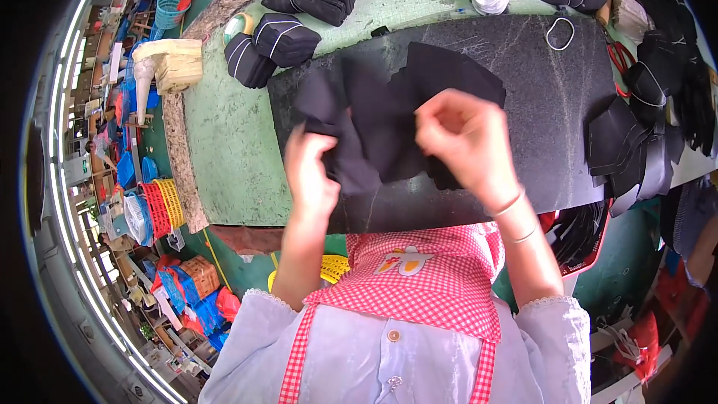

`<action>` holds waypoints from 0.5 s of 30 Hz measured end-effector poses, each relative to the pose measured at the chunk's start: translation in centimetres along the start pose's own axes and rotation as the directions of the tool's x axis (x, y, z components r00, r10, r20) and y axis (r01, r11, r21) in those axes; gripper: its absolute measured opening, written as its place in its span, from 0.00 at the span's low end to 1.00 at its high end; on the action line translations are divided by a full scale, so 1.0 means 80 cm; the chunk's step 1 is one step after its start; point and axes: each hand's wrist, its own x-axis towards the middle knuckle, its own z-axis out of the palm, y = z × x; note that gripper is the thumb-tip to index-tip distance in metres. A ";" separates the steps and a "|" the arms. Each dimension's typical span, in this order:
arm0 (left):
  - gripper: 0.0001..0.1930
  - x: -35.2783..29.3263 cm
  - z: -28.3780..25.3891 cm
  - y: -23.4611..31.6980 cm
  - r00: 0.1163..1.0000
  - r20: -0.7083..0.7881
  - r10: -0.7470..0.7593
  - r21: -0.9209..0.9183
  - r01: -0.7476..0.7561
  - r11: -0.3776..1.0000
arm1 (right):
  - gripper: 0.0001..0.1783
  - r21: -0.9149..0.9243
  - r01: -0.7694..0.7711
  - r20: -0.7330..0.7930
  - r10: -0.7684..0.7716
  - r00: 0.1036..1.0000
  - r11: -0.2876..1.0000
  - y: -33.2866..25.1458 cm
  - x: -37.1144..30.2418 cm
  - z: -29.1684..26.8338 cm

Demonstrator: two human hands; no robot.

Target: Counting and inspecting black fabric shoe components at a factory production workbench.

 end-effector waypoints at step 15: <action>0.30 -0.017 0.058 -0.009 0.975 0.147 -0.167 -0.162 0.190 0.968 | 0.09 -0.327 0.123 0.073 -0.105 0.992 0.937 -0.014 -0.029 0.022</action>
